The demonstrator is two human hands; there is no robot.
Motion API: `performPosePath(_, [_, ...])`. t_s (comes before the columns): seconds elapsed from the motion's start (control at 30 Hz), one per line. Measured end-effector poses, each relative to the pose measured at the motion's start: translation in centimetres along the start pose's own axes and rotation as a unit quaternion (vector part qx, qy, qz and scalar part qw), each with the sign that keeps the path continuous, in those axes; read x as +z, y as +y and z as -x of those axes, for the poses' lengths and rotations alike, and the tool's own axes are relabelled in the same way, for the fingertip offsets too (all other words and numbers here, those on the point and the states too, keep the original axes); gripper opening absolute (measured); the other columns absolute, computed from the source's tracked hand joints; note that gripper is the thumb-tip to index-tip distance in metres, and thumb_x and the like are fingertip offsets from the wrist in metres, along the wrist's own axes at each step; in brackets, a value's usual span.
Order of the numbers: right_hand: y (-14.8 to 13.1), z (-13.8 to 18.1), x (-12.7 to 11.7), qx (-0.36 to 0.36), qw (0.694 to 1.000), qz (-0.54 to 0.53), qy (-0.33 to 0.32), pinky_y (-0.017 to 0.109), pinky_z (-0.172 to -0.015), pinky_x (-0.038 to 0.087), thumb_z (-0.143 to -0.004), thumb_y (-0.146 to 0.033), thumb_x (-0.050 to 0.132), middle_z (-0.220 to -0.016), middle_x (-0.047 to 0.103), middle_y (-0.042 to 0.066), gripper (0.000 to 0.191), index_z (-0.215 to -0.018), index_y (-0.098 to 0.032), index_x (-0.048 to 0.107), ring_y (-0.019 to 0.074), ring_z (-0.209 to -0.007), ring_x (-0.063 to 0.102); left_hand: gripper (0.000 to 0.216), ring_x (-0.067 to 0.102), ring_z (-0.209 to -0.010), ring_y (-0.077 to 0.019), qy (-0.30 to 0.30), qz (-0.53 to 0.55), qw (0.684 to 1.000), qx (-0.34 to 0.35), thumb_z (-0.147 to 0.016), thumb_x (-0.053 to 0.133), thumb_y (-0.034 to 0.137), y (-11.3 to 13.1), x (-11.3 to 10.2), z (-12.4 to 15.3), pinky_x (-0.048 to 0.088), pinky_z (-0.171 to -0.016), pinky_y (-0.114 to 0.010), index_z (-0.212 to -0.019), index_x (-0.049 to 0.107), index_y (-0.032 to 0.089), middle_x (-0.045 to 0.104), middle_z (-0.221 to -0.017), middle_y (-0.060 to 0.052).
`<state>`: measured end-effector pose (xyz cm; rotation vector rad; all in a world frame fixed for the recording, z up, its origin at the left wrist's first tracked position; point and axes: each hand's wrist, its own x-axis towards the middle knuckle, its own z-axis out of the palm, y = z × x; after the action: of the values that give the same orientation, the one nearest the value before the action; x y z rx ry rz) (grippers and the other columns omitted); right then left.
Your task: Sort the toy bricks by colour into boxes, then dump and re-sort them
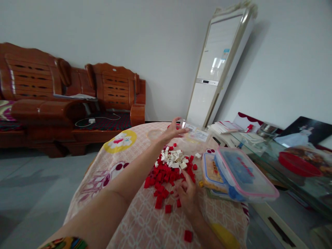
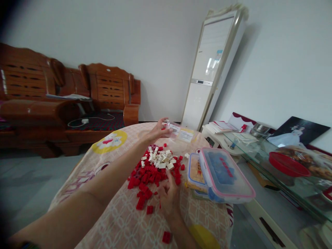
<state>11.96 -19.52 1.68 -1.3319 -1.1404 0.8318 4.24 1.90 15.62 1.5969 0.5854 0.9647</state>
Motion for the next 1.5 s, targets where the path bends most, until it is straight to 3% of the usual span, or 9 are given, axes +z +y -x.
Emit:
performPosePath(0.1, [0.4, -0.3, 0.3, 0.014, 1.0, -0.007, -0.005, 0.022, -0.051, 0.048, -0.077, -0.025, 0.053, -0.062, 0.06, -0.005, 0.062, -0.138, -0.012, 0.048, 0.0132, -0.054, 0.058, 0.096, 0.061, -0.104, -0.0248, 0.104, -0.088, 0.99, 0.046, -0.068, 0.08, 0.045, -2.2, 5.1, -3.1, 0.048, -0.092, -0.041, -0.142, 0.025, 0.019, 0.057, -0.122, -0.016])
performPosePath(0.2, [0.5, -0.5, 0.3, 0.029, 0.999, -0.006, -0.025, 0.021, -0.049, 0.046, -0.079, -0.03, 0.054, -0.062, 0.059, -0.004, 0.056, -0.133, -0.013, 0.053, 0.0125, -0.052, 0.057, 0.102, 0.058, -0.11, -0.0278, 0.128, -0.178, 0.973, 0.075, -0.063, 0.084, 0.045, -4.5, 9.4, -5.2, 0.046, -0.095, -0.042, -0.142, 0.025, 0.017, 0.054, -0.126, -0.018])
performPosePath(0.3, [0.0, -0.5, 0.3, 0.008, 0.999, -0.011, -0.046, 0.021, -0.047, 0.045, -0.081, -0.036, 0.054, -0.066, 0.06, -0.003, 0.045, -0.121, -0.017, 0.06, 0.0124, -0.054, 0.057, 0.103, 0.051, -0.123, -0.0303, 0.112, -0.273, 0.946, 0.133, -0.065, 0.081, 0.05, -6.8, 12.5, -6.3, 0.041, -0.102, -0.041, -0.142, 0.024, 0.013, 0.048, -0.135, -0.021])
performPosePath(0.47, [-0.9, -0.6, 0.2, 0.006, 0.999, -0.027, -0.046, 0.023, -0.045, 0.044, -0.082, -0.04, 0.054, -0.063, 0.062, 0.0, 0.026, -0.095, -0.02, 0.064, 0.0133, -0.048, 0.055, 0.097, 0.05, -0.122, -0.0335, 0.045, -0.491, 0.864, 0.103, -0.071, 0.074, 0.056, -10.1, 14.8, -6.6, 0.028, -0.11, -0.052, -0.141, 0.028, 0.009, 0.054, -0.126, -0.021])
performPosePath(0.63, [-0.2, -0.9, 0.0, 0.056, 0.997, -0.027, -0.05, 0.023, -0.042, 0.043, -0.075, -0.027, 0.053, -0.058, 0.057, -0.003, 0.006, -0.077, -0.022, 0.055, 0.0125, -0.042, 0.051, 0.07, 0.043, -0.127, -0.0368, -0.007, -0.6, 0.792, 0.108, -0.076, 0.07, 0.055, -11.0, 14.7, -5.9, 0.025, -0.11, -0.055, -0.129, 0.048, 0.016, 0.048, -0.135, -0.02])
performPosePath(0.87, [0.0, -0.8, 0.2, 0.039, 0.997, 0.025, -0.056, 0.022, -0.046, 0.042, -0.074, -0.022, 0.05, -0.062, 0.058, -0.002, 0.005, -0.073, -0.02, 0.055, 0.0126, -0.05, 0.054, 0.048, 0.051, -0.117, -0.0359, -0.014, -0.617, 0.786, 0.02, -0.083, 0.065, 0.038, -9.5, 13.1, -4.9, 0.043, -0.094, -0.047, -0.126, 0.054, 0.018, 0.048, -0.132, -0.02])
performPosePath(1.03, [-0.6, -0.7, 0.0, 0.014, 0.996, 0.026, -0.085, 0.02, -0.048, 0.042, -0.077, -0.021, 0.048, -0.067, 0.06, -0.002, 0.017, -0.086, -0.018, 0.062, 0.0118, -0.053, 0.054, 0.061, 0.064, -0.103, -0.028, -0.029, -0.623, 0.781, -0.011, -0.089, 0.043, 0.008, -8.8, 11.3, -4.4, 0.046, -0.09, -0.043, -0.148, 0.032, 0.021, 0.063, -0.115, -0.017])
performPosePath(1.4, [0.2, -0.8, 0.0, 0.032, 0.995, 0.045, -0.077, 0.023, -0.046, 0.045, -0.077, -0.024, 0.052, -0.068, 0.063, -0.001, 0.042, -0.116, -0.018, 0.066, 0.0135, -0.05, 0.057, 0.05, 0.066, -0.096, -0.0262, 0.003, -0.628, 0.778, -0.025, -0.092, 0.038, 0.009, -9.3, 6.1, -5.5, 0.047, -0.087, -0.04, -0.139, 0.046, 0.021, 0.068, -0.101, -0.014])
performPosePath(1.5, [0.2, -0.8, 0.0, 0.031, 0.995, 0.051, -0.076, 0.022, -0.047, 0.043, -0.079, -0.025, 0.052, -0.067, 0.063, -0.001, 0.043, -0.119, -0.017, 0.065, 0.0131, -0.049, 0.057, 0.054, 0.059, -0.108, -0.0271, 0.013, -0.63, 0.776, 0.019, -0.087, 0.043, 0.007, -8.9, 6.1, -5.5, 0.041, -0.097, -0.043, -0.139, 0.047, 0.022, 0.064, -0.116, -0.014])
